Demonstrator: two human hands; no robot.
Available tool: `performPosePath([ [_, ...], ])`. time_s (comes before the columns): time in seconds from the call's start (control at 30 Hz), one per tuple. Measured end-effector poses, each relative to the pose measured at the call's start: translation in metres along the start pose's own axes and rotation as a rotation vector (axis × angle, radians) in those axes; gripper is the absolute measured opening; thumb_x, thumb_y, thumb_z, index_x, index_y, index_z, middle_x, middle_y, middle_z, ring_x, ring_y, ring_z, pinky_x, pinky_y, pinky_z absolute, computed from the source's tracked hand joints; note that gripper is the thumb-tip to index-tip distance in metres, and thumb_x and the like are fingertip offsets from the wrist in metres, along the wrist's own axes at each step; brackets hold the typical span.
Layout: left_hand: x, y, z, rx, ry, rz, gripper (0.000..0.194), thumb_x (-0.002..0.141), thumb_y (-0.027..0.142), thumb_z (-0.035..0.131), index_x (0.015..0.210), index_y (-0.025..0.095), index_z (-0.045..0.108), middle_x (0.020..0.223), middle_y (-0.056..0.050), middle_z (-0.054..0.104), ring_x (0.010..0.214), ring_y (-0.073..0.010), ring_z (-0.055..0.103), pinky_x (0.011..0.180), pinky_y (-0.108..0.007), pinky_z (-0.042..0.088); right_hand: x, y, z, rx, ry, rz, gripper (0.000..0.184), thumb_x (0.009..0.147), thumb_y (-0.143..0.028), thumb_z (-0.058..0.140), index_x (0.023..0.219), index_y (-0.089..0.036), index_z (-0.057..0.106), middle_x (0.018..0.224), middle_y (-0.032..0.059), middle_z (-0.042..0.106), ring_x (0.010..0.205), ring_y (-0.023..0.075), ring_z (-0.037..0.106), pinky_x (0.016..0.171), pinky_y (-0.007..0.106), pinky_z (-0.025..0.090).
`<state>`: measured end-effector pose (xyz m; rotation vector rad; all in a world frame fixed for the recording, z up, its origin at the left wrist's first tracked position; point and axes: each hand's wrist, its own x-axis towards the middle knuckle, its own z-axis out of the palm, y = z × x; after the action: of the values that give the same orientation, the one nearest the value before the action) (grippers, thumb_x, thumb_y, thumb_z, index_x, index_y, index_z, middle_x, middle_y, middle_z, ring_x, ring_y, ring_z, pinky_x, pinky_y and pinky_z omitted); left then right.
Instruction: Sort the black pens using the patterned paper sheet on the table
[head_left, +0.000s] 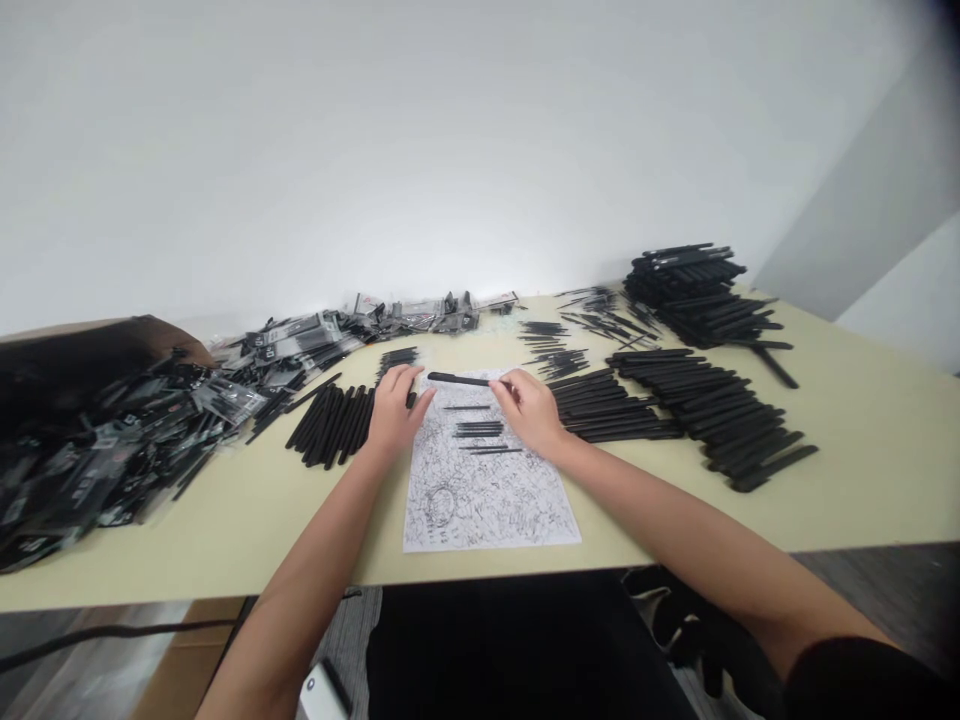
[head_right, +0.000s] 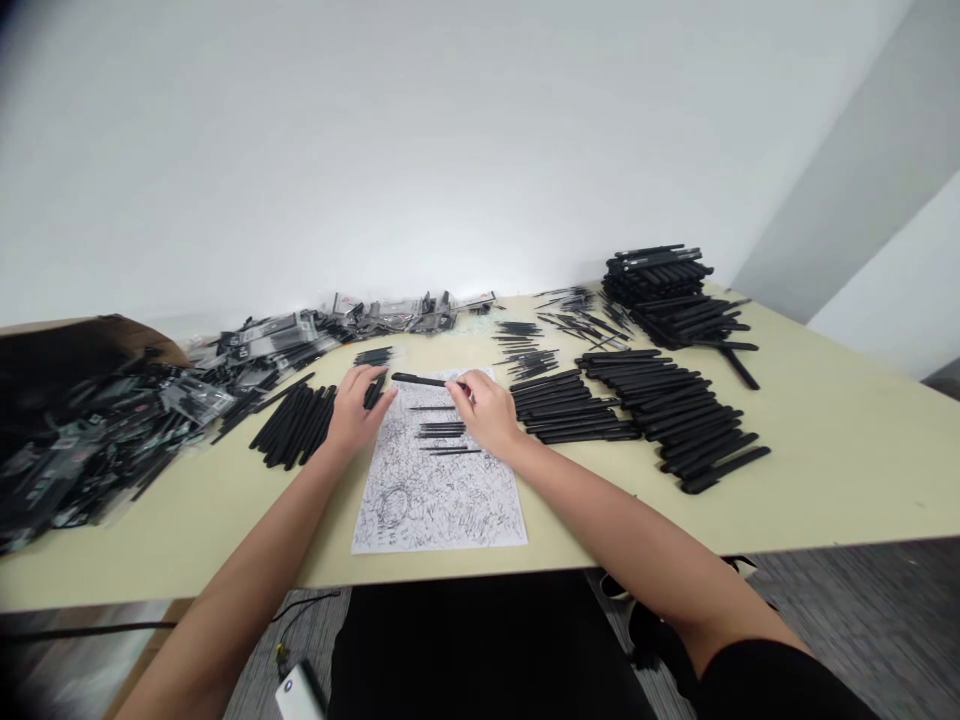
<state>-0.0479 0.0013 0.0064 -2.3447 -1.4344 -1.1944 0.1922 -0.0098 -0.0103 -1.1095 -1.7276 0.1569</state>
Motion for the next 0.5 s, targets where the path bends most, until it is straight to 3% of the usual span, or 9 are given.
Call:
performPosePath([
  [0.13,-0.001,-0.001,0.001,-0.011,-0.048,-0.109,0.038,0.090,0.037,0.056,0.122,0.015,0.055,0.115,-0.014,0.064,0.109,-0.0259,0.059,0.096,-0.041,0.044,0.000,0.000,-0.001,-0.064,0.085,-0.032,0.030,0.097,-0.042,0.044,0.080,-0.021,0.056,0.074,0.0005,0.058,0.065,0.0129,0.051,0.062,0.024,0.035],
  [0.3,0.000,0.006,-0.002,-0.134,-0.121,-0.072,0.025,0.094,0.036,0.049,0.100,0.018,0.065,0.102,-0.009,0.070,0.100,-0.0222,0.064,0.091,-0.038,0.046,0.000,-0.003,-0.004,-0.188,0.129,-0.250,0.031,0.098,-0.040,0.044,0.080,-0.020,0.059,0.073,0.0019,0.061,0.063,0.0123,0.051,0.063,0.025,0.035],
  [0.4,0.000,0.011,-0.003,-0.284,-0.118,-0.048,0.029,0.095,0.038,0.046,0.099,0.018,0.067,0.100,-0.008,0.071,0.096,-0.0204,0.064,0.088,-0.034,0.047,0.000,-0.005,-0.006,-0.257,0.084,-0.420,0.029,0.097,-0.038,0.048,0.081,-0.018,0.062,0.078,0.0032,0.066,0.067,0.0121,0.054,0.065,0.026,0.035],
  [0.5,0.001,0.015,0.001,-0.479,-0.049,-0.165,0.036,0.095,0.042,0.045,0.101,0.016,0.069,0.099,-0.009,0.071,0.095,-0.0204,0.064,0.088,-0.035,0.048,0.001,-0.007,-0.007,-0.287,-0.055,-0.491,0.025,0.097,-0.037,0.050,0.087,-0.019,0.066,0.085,0.0039,0.070,0.073,0.0126,0.058,0.066,0.028,0.034],
])
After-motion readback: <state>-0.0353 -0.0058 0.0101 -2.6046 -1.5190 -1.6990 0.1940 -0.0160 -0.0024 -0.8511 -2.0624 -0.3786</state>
